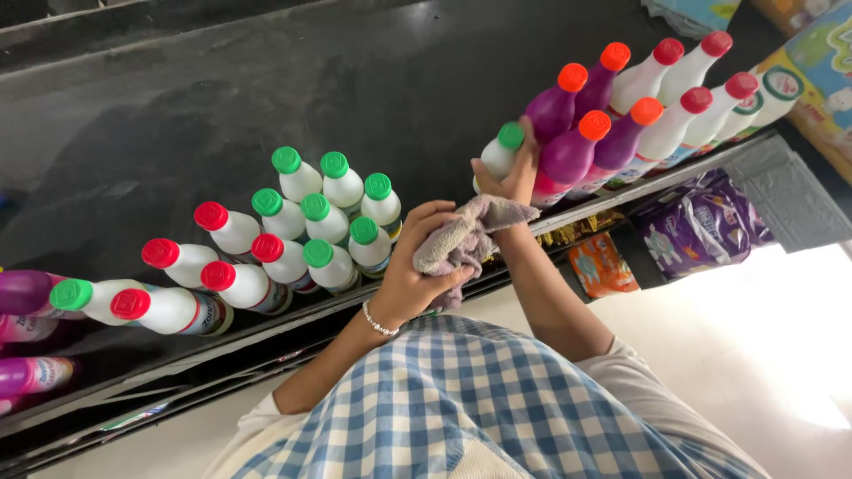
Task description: Wiping down various bottles of cleaning products with a cloth on a store counter.
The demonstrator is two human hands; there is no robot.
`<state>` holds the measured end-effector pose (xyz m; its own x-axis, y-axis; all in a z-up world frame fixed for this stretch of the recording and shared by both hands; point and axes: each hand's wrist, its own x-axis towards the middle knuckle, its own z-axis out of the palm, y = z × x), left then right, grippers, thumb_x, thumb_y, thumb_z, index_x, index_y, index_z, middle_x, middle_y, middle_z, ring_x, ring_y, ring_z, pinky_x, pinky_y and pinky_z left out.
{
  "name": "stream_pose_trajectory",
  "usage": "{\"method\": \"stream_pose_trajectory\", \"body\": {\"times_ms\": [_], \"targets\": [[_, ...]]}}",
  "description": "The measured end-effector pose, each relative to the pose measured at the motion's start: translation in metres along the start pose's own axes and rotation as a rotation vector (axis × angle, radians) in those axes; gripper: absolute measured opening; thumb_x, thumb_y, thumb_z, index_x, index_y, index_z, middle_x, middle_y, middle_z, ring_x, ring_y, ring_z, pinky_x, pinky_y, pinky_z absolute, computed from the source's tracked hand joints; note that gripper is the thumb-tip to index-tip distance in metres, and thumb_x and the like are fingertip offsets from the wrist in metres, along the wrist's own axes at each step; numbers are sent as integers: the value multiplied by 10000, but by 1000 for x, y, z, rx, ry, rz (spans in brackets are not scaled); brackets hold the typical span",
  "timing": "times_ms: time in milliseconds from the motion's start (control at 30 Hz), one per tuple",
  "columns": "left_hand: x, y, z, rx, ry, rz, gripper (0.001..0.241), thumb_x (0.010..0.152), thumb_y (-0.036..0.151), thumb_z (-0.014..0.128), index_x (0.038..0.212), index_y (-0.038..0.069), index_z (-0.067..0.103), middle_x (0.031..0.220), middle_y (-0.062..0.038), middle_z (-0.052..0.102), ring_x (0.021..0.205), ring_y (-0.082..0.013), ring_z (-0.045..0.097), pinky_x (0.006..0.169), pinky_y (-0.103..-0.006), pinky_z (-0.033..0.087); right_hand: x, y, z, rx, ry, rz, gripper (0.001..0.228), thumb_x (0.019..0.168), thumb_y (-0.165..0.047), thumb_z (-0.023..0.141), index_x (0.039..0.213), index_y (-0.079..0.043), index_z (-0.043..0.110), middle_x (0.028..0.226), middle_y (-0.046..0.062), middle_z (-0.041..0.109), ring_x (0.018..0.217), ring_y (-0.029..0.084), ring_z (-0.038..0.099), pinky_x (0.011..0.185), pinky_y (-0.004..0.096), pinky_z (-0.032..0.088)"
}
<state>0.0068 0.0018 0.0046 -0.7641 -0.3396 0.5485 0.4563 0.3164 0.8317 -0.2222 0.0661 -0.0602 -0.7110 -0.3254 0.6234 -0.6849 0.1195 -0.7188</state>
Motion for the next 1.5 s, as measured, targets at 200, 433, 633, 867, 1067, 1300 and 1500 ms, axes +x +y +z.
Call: {"method": "stream_pose_trajectory", "body": {"times_ms": [200, 433, 633, 867, 1067, 1300, 1500], "targets": [[-15, 12, -14, -195, -57, -82, 608, 816, 43, 868, 1349, 59, 574, 1411, -112, 556, 1331, -254, 557, 1155, -386, 459, -2, -40, 2, 61, -244, -85, 363, 740, -29, 890, 1032, 4, 679, 1052, 152, 688, 1038, 263, 655, 903, 379, 535], [-35, 67, -49, -121, 146, 21, 625, 852, 32, 868, 1384, 74, 541, 1423, -103, 555, 1357, -225, 560, 1176, -390, 487, 5, -86, -25, 736, -45, 56, 201, 921, 36, 740, 1073, -11, 618, 1039, 130, 676, 977, 219, 685, 897, 400, 611], [-66, 110, -74, -247, 688, 248, 676, 891, 60, 807, 1465, 36, 452, 1486, -124, 509, 1325, -237, 564, 1155, -401, 481, 15, -186, -58, 1356, -709, 134, 223, 867, -107, 736, 992, 53, 645, 849, 212, 695, 735, 352, 722, 688, 461, 619], [-109, 155, -86, 38, 724, 185, 708, 841, 148, 844, 1438, 8, 490, 1378, -106, 593, 1295, -224, 608, 1179, -393, 472, -58, -214, 41, 878, -1427, -20, 279, 746, -121, 852, 958, 19, 737, 919, 134, 753, 830, 200, 695, 760, 346, 572], [-147, 160, -64, 491, 834, -162, 573, 831, 161, 866, 1336, 69, 610, 1251, -70, 662, 1163, -198, 672, 1034, -342, 545, -127, -219, 100, 1021, -1613, -199, 675, 702, -151, 902, 1288, -39, 587, 1255, 55, 671, 1148, 172, 649, 997, 358, 543], [-177, 174, -56, 845, 889, -104, 467, 939, 161, 817, 1340, 94, 588, 1280, -84, 655, 1189, -263, 658, 1038, -368, 530, -149, -237, 105, 1142, -2092, 267, 976, 556, -99, 923, 1405, -111, 440, 1319, 47, 577, 1224, 150, 592, 1019, 360, 510], [-205, 165, -63, 610, 1315, -63, 374, 951, 119, 813, 1275, 64, 632, 1143, -52, 692, 1058, -161, 685, 944, -318, 570, -146, -265, 87, 506, -2148, -27, 818, 526, -75, 923, 1288, -26, 628, 1096, 86, 748, 996, 218, 700, 907, 389, 570]]}}
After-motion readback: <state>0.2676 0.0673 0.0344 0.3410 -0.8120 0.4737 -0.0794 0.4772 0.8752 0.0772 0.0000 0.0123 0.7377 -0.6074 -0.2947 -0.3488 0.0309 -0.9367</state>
